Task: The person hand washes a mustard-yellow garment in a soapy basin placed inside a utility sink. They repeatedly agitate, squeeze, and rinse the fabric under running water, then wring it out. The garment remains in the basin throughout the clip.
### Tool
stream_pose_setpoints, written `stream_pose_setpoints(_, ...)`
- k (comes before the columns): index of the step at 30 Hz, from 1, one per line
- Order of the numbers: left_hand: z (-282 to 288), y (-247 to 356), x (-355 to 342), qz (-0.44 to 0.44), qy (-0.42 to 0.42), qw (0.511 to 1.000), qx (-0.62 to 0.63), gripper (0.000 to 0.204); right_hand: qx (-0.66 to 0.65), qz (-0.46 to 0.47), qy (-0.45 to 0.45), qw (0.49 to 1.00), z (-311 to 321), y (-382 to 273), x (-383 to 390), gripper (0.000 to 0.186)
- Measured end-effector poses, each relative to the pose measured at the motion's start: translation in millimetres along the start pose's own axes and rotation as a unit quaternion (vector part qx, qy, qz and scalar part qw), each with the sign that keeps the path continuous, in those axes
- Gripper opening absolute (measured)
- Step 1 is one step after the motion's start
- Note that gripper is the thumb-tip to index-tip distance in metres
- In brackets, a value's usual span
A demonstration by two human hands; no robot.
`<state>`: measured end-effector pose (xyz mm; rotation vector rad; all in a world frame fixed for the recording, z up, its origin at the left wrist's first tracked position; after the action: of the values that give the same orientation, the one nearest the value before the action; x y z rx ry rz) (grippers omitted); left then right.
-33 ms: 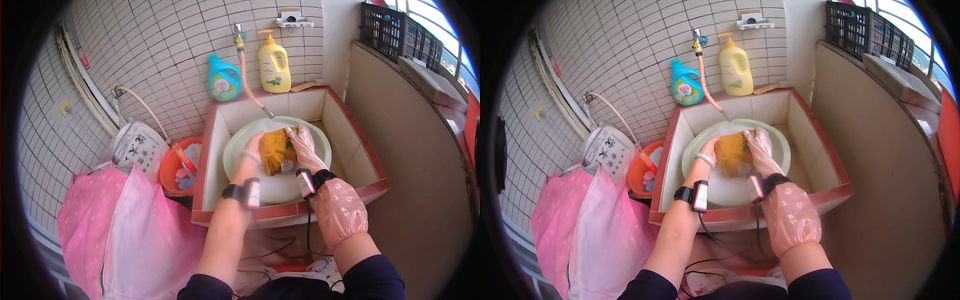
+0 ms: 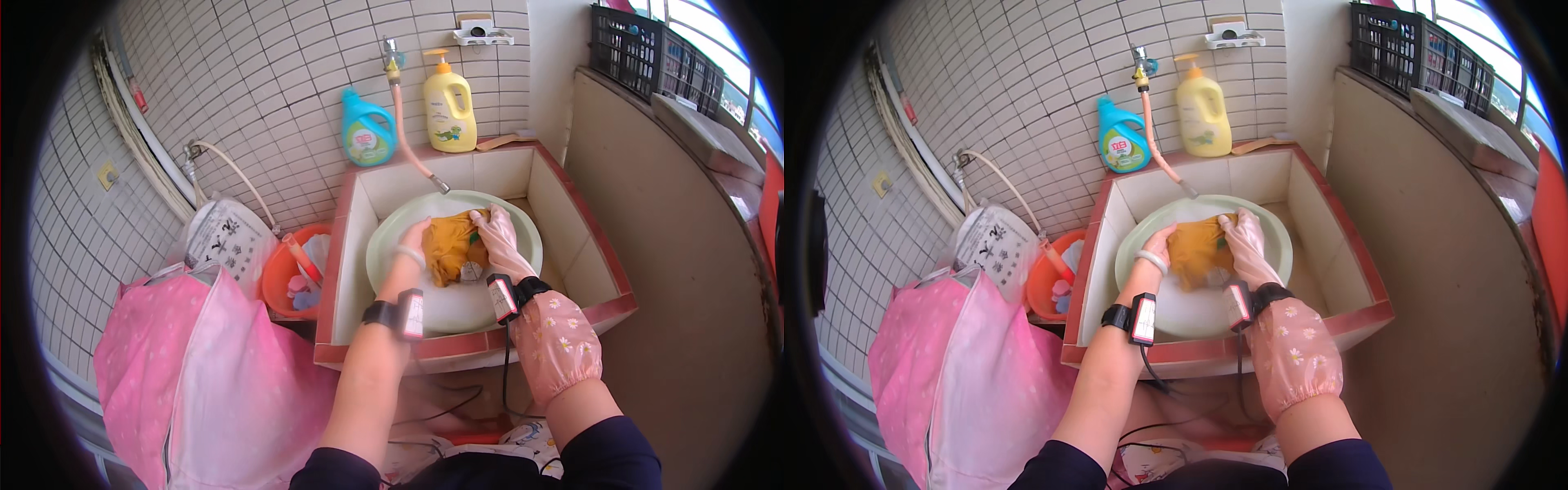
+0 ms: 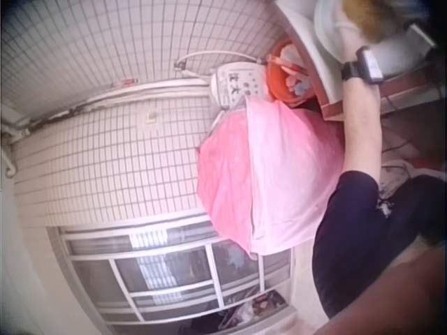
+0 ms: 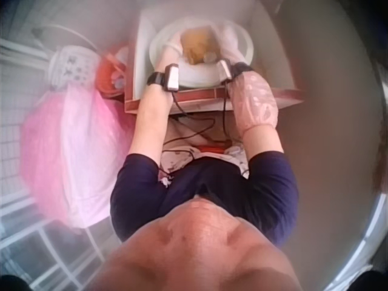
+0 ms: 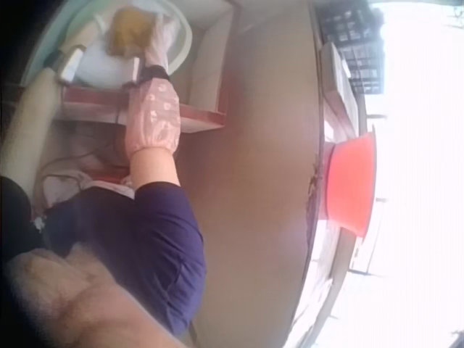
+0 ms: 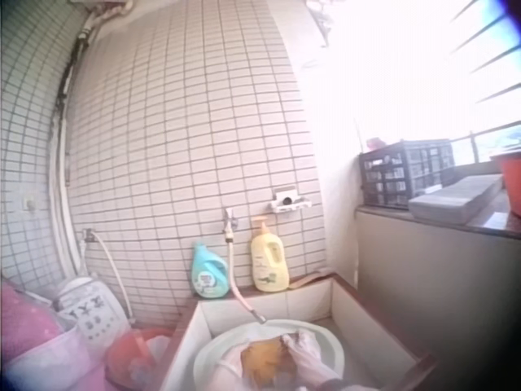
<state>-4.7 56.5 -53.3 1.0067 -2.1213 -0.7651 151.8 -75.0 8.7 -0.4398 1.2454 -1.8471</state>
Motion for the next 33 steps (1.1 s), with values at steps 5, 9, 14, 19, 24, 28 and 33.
stream_pose_setpoints(5,37,-22,-37,0.061,0.081,0.995,-0.003,0.039,0.145,0.142,-0.088,0.975,-32,45,-18,0.038)
stream_pose_setpoints(9,46,-25,-27,0.044,0.096,0.992,-0.067,0.041,0.258,0.174,-0.275,0.909,-61,80,-22,0.044)
stream_pose_setpoints(14,49,-25,-11,0.065,0.116,0.985,-0.108,0.053,-0.066,0.218,-0.332,0.916,-51,108,-8,0.038)
stream_pose_setpoints(19,31,-22,-12,0.087,0.084,0.982,-0.143,0.065,-0.045,0.028,-0.221,0.974,-46,68,-23,0.029)
stream_pose_setpoints(24,-17,-5,27,0.105,0.068,0.983,0.137,0.058,-0.264,0.021,-0.213,0.940,-14,-26,5,0.033)
stream_pose_setpoints(28,-52,14,55,-0.025,-0.038,0.999,0.025,0.051,-0.268,0.099,-0.200,0.937,-3,-89,45,0.042)
stream_pose_setpoints(33,-52,18,48,-0.048,0.043,0.998,0.009,0.043,-0.001,0.200,-0.122,0.972,-18,-104,49,0.052)
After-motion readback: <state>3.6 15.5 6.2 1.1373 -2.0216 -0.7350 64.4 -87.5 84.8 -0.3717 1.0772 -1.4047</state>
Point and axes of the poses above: each hand's wrist, its own x-axis away from the middle knuckle, its own z-axis out of the back of the hand, y = z × x, the point moved 2 cm from there along -x, towards the middle knuckle, and after that the axes turned 4 degrees about x, right-handed, at the moved point
